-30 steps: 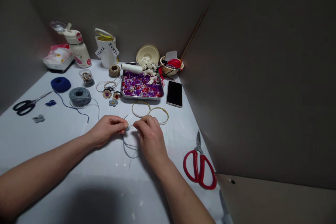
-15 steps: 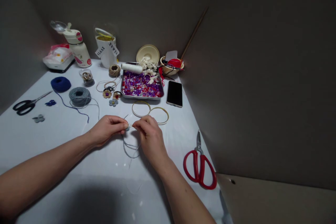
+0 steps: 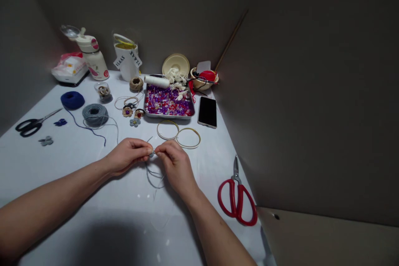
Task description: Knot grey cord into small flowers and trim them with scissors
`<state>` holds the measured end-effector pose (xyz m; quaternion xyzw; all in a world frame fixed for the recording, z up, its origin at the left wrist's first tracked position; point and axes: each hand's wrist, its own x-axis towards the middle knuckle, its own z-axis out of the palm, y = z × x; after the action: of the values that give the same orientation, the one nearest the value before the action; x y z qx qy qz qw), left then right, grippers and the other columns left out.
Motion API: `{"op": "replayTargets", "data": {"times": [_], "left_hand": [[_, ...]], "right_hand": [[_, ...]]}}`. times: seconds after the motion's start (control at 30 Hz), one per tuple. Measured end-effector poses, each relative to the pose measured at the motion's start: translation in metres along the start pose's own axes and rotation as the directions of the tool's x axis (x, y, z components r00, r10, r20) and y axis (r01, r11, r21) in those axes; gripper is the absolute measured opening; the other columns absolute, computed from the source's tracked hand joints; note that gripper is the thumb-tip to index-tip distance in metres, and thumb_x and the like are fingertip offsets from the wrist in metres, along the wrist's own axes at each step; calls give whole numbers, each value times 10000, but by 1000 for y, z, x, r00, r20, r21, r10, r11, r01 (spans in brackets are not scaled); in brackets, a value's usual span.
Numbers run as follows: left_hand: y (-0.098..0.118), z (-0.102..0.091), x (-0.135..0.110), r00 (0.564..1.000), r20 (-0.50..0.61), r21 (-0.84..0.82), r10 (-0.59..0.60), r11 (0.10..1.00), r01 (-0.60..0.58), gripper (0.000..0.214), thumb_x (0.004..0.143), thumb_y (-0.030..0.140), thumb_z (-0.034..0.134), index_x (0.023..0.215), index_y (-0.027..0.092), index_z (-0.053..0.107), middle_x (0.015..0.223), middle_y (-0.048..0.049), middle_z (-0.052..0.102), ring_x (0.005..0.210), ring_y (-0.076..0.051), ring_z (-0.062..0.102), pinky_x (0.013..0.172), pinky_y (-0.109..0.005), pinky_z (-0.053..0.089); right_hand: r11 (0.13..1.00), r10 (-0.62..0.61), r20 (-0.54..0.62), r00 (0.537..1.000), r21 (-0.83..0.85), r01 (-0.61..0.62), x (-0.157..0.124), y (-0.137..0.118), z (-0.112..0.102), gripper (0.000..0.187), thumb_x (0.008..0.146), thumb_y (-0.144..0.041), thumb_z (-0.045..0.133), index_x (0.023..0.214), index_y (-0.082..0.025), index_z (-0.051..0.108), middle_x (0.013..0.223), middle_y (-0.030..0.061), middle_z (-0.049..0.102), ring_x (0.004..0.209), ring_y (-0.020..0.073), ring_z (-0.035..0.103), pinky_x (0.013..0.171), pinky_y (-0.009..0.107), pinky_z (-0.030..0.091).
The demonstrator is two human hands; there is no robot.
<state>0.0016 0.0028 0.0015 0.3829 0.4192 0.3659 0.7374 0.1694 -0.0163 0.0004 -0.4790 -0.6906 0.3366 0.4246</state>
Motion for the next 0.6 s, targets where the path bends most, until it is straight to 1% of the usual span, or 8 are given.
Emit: {"op": "replayTargets", "data": {"times": [0.13,0.27,0.37,0.47,0.53,0.6], "left_hand": [[0,0,0,1000,0,13,10,1000,-10,185,582,262,783,670,112,719,615,-18,604,561,-78,481,573,-241,368],[0,0,0,1000,-15,-3,10,1000,-10,179,584,257,780,677,116,720,626,-22,613,559,-78,489,577,-242,376],[0,-1,0,1000,-20,2,4,1000,-4,177,584,254,778,676,116,716,620,-22,611,554,-80,490,575,-245,379],[0,-1,1,1000,-21,25,4,1000,-4,180,587,261,777,674,117,714,611,-22,608,555,-85,492,573,-249,377],[-1,-1,1,1000,-14,50,18,999,-18,187,591,269,776,676,114,715,614,-25,609,562,-90,493,573,-251,375],[-1,-1,1,999,-11,72,34,997,-33,195,593,279,774,674,111,716,611,-30,610,565,-96,493,574,-255,374]], "right_hand": [[1000,8,10,1000,3,-8,0,-1,-1,121,828,-168,538,764,-209,633,808,30,605,792,172,565,725,310,439],[999,41,39,998,11,-42,0,2,-3,101,823,-176,542,853,-212,632,859,32,620,830,178,572,749,318,438],[998,57,45,997,0,-57,0,3,-4,74,813,-171,543,793,-209,604,808,19,605,785,171,565,725,308,436],[999,49,33,998,-20,-48,0,1,-4,90,808,-177,541,739,-207,590,759,10,594,751,166,560,706,301,433],[998,54,29,998,-19,-53,0,-1,-3,86,805,-186,543,737,-206,592,752,9,604,741,163,563,698,297,436],[997,82,25,996,-1,-82,0,-3,-2,48,798,-197,551,777,-205,593,768,10,624,741,163,574,694,295,446]]}}
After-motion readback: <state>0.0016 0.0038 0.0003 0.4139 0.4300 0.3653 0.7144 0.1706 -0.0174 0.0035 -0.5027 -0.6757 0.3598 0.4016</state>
